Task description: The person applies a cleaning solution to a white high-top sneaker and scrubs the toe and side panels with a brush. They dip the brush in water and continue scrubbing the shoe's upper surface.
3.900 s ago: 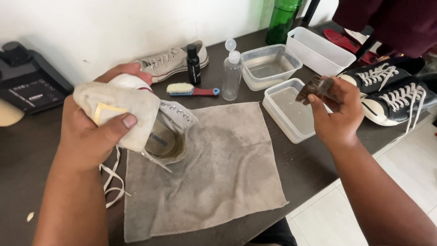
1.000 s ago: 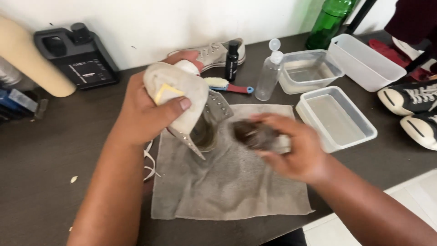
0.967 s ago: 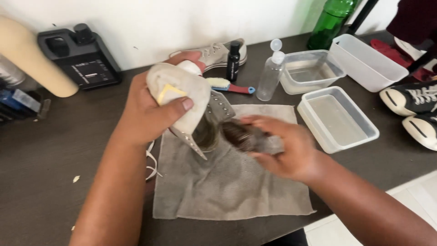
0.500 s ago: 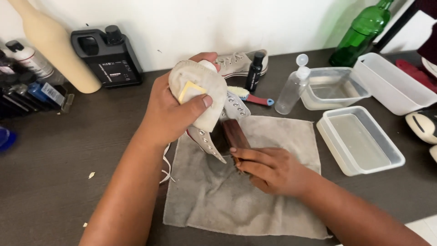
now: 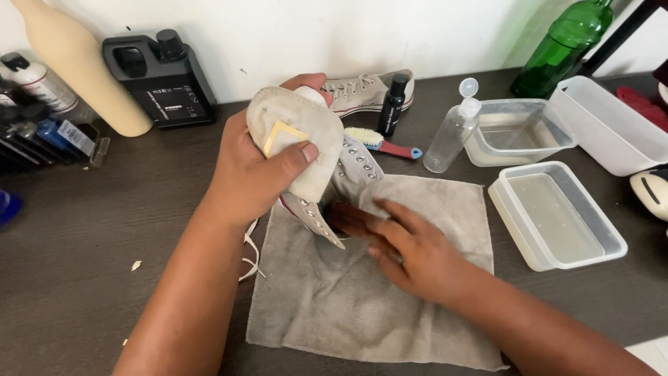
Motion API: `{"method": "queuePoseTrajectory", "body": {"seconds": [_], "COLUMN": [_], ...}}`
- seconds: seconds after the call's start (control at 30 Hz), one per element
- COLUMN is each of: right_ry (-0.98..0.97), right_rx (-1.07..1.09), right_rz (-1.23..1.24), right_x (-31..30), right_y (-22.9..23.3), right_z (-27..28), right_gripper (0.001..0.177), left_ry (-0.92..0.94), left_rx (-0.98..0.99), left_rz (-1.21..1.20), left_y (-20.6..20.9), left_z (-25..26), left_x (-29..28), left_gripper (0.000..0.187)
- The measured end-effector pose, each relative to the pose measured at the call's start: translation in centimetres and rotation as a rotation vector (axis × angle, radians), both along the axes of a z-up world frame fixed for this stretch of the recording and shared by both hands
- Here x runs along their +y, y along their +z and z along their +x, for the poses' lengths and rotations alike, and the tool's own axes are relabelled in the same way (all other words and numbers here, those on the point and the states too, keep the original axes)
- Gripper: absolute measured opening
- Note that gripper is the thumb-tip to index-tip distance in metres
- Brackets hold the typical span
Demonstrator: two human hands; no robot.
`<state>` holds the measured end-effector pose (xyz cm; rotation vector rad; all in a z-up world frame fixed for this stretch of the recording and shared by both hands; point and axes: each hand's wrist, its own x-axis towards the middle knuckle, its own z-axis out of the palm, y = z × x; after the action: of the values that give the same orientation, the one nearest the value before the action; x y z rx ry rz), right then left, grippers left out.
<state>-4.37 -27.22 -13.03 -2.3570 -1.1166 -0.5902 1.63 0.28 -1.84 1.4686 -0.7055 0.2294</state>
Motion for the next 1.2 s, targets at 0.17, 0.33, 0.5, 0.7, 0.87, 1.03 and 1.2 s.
{"method": "queuePoseTrajectory", "body": {"seconds": [0.17,0.33,0.5,0.7,0.87,1.03,1.2], "right_ry": [-0.012,-0.139,0.016,0.032,-0.11,0.006,-0.134], "right_rx": [-0.279,-0.466,0.2,-0.361,-0.166,0.444,-0.43], "right_rz": [-0.17,-0.273,-0.073,-0.147,-0.18,0.209,-0.244], "right_x": [0.1,0.1,0.9,-0.4,0.7,1.5,0.1], "right_y": [3.2,1.4,-1.0,1.6,-1.0,1.6,1.5], "right_z": [-0.1,0.4,0.8,1.3,0.7,1.0,0.9], "right_gripper": [0.03,0.031,0.04,0.031,0.037,0.033,0.034], "left_ry": [0.021,-0.008,-0.043,-0.023,-0.032,-0.045,0.037], "left_rx": [-0.011,-0.024,-0.025,-0.078,-0.082,-0.07,-0.03], "left_rz": [0.06,0.073,0.086,0.069,0.097,0.106,0.114], "left_y": [0.9,1.2,1.3,1.1,1.3,1.3,1.4], "left_z": [-1.0,-1.8,-2.0,-1.6,-1.7,-1.6,-1.6], "left_x": [-0.9,-1.5,-1.6,-1.8,-1.6,-1.5,-1.2], "left_gripper": [0.052,0.051,0.059,0.046,0.047,0.058,0.057]}}
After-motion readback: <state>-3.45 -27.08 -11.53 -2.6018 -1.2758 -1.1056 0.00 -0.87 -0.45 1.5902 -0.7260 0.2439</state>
